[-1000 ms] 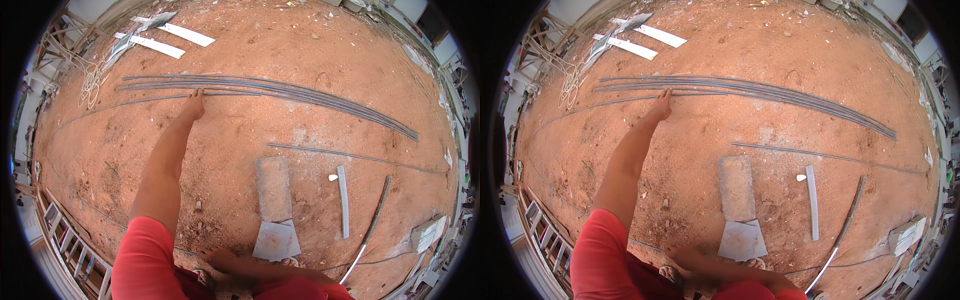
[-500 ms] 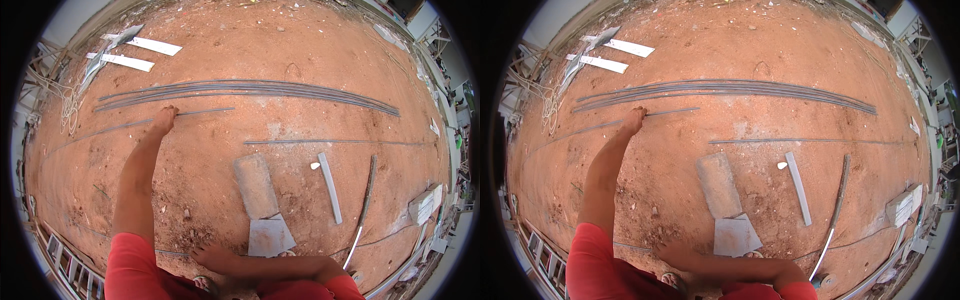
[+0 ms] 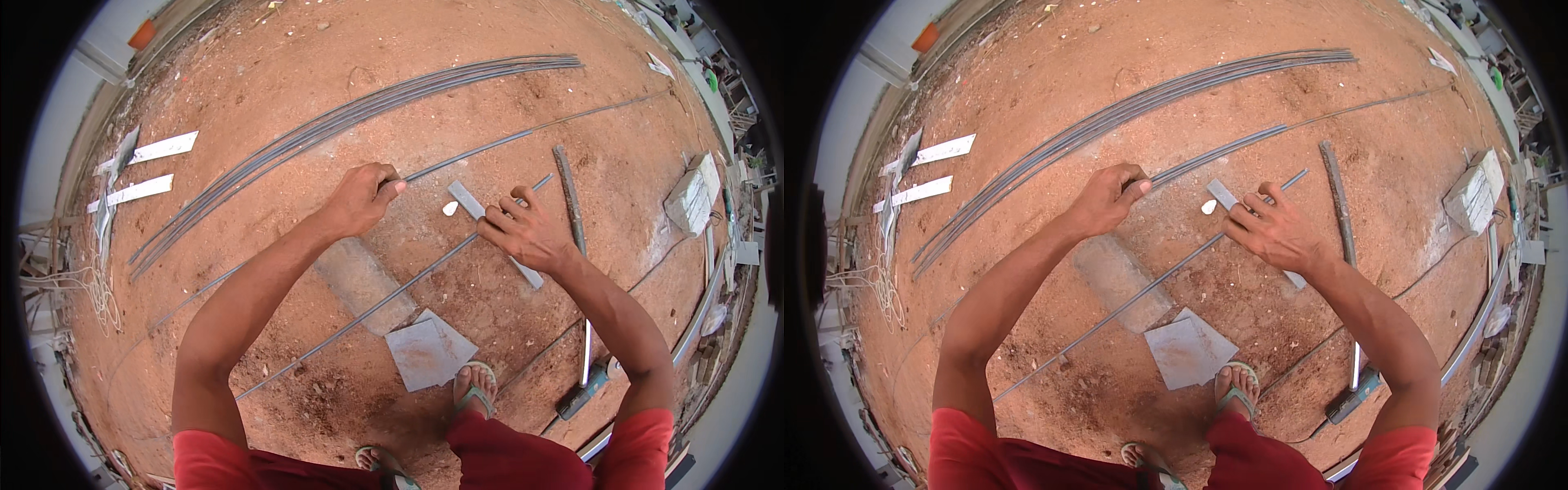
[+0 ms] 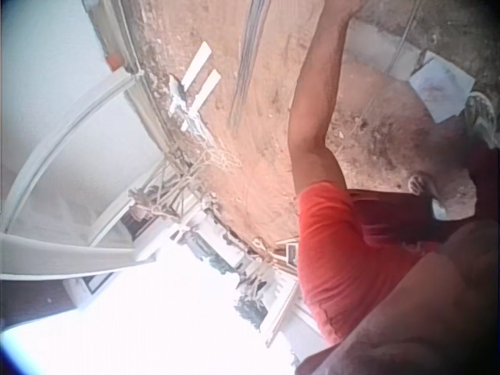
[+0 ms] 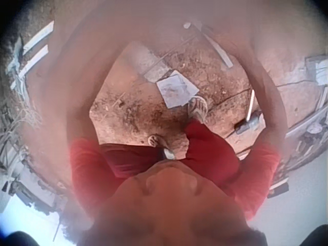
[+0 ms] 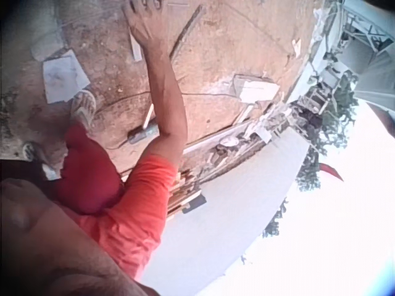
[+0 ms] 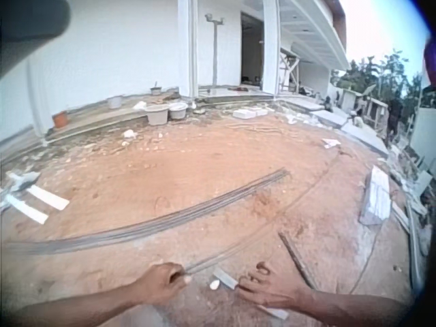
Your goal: The person uses an angle grinder to cut long metal rods on a construction site. They measure and mark the rods, then cut them into shorter segments, stacking the finished pieces on the ground.
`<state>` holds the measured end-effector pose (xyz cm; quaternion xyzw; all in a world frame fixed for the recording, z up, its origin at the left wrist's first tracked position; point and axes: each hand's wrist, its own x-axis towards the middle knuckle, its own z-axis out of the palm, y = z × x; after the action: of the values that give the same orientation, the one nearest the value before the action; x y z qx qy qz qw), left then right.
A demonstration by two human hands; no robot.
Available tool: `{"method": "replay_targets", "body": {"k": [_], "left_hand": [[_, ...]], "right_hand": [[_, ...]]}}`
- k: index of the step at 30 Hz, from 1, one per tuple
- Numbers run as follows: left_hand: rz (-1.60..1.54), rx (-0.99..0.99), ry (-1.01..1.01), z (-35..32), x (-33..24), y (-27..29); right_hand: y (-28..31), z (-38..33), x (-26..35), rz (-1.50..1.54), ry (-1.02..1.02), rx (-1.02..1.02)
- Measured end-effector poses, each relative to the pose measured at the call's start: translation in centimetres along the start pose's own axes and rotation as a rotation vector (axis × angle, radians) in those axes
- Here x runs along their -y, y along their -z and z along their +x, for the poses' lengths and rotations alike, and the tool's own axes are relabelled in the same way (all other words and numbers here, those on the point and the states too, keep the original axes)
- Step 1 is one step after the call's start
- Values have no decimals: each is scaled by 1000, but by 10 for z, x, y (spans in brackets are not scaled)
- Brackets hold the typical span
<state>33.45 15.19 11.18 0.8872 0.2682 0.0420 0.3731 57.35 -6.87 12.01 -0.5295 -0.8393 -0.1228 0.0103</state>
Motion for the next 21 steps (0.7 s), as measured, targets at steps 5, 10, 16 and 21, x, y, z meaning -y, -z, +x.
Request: {"method": "replay_targets", "body": {"k": [5,10,16,21], "left_hand": [[22,182,-86,7,-51,-47],[30,251,-57,-6,-85,-52],[-17,175,-52,-16,-86,-65],[-3,94,-116,-6,-82,-58]], "right_hand": [[14,-26,-31,-103,-140,-104],[4,-32,-24,-144,-183,-132],[25,-19,-17,-139,-284,-202],[23,-9,41,56,-638,-467]]}}
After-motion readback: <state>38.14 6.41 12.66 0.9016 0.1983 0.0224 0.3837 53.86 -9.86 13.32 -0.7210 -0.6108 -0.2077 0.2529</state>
